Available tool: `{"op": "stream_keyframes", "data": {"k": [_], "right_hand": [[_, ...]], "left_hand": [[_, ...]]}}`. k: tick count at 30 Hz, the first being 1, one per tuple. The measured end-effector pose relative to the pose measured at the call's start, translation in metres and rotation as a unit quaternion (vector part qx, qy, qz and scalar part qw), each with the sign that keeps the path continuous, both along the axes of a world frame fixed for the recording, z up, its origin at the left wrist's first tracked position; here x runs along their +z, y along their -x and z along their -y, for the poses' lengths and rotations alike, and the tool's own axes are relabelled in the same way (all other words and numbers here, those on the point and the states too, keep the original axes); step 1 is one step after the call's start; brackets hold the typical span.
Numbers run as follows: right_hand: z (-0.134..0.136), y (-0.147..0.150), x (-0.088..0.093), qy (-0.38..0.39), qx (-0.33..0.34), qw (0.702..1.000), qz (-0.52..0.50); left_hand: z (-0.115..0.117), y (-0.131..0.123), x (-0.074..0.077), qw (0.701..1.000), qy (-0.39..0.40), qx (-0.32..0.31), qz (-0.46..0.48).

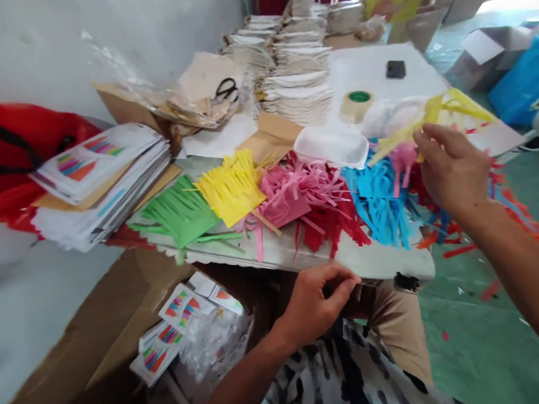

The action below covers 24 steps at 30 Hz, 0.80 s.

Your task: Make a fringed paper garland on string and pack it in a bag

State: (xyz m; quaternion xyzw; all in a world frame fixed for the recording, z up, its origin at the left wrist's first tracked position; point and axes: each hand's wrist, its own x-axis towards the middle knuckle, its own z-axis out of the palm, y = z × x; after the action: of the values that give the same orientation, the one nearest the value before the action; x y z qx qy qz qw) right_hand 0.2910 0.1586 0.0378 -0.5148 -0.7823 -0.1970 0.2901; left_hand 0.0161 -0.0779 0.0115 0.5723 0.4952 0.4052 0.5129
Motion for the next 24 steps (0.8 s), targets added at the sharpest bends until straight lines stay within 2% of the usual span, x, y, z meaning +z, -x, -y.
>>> {"op": "stream_keyframes", "data": {"k": [2, 4, 6, 8, 10, 11, 12, 13, 14, 15, 16, 17, 19, 20, 22, 24], "right_hand": [[-0.005, 0.004, -0.016, 0.061, -0.019, 0.997, 0.053], [-0.003, 0.008, -0.024, 0.089, -0.011, 0.992, 0.091], [0.005, 0.014, -0.021, 0.086, -0.01, 0.988, 0.128], [0.021, 0.029, -0.007, 0.053, -0.022, 0.987, 0.148], [0.043, 0.059, 0.013, 0.014, 0.006, 0.992, 0.126], [0.056, 0.078, 0.023, 0.003, 0.055, 0.993, 0.101], [0.067, 0.1, 0.032, 0.015, 0.134, 0.989, 0.064], [0.077, 0.122, 0.039, 0.053, 0.212, 0.976, 0.024], [0.083, 0.143, 0.043, 0.072, 0.256, 0.964, -0.002], [0.084, 0.163, 0.046, 0.07, 0.271, 0.96, 0.001], [0.081, 0.18, 0.046, 0.07, 0.254, 0.965, 0.012], [0.072, 0.192, 0.044, 0.07, 0.208, 0.975, 0.029], [0.042, 0.207, 0.038, 0.097, 0.068, 0.991, 0.069], [0.023, 0.209, 0.035, 0.136, 0.008, 0.987, 0.087], [-0.014, 0.208, 0.03, 0.25, -0.083, 0.957, 0.118], [-0.041, 0.205, 0.029, 0.311, -0.118, 0.935, 0.124]], "left_hand": [[0.004, 0.013, 0.0, 1.0, -0.012, 0.003, -0.015], [0.006, 0.032, -0.002, 0.999, -0.031, 0.016, -0.039], [0.007, 0.056, -0.006, 0.993, -0.076, 0.048, -0.072], [0.002, 0.086, -0.01, 0.974, -0.152, 0.103, -0.13], [-0.007, 0.119, -0.014, 0.931, -0.236, 0.171, -0.221], [-0.013, 0.134, -0.015, 0.901, -0.266, 0.207, -0.272], [-0.019, 0.149, -0.017, 0.87, -0.287, 0.24, -0.322], [-0.025, 0.163, -0.019, 0.843, -0.29, 0.263, -0.37], [-0.031, 0.175, -0.02, 0.818, -0.288, 0.277, -0.413], [-0.036, 0.185, -0.023, 0.8, -0.281, 0.281, -0.449], [-0.04, 0.193, -0.025, 0.787, -0.275, 0.276, -0.479], [-0.043, 0.199, -0.027, 0.777, -0.274, 0.266, -0.5], [-0.048, 0.206, -0.032, 0.766, -0.285, 0.24, -0.523], [-0.05, 0.208, -0.034, 0.763, -0.294, 0.23, -0.528], [-0.053, 0.209, -0.037, 0.762, -0.307, 0.214, -0.528], [-0.055, 0.209, -0.04, 0.771, -0.306, 0.216, -0.515]]}}
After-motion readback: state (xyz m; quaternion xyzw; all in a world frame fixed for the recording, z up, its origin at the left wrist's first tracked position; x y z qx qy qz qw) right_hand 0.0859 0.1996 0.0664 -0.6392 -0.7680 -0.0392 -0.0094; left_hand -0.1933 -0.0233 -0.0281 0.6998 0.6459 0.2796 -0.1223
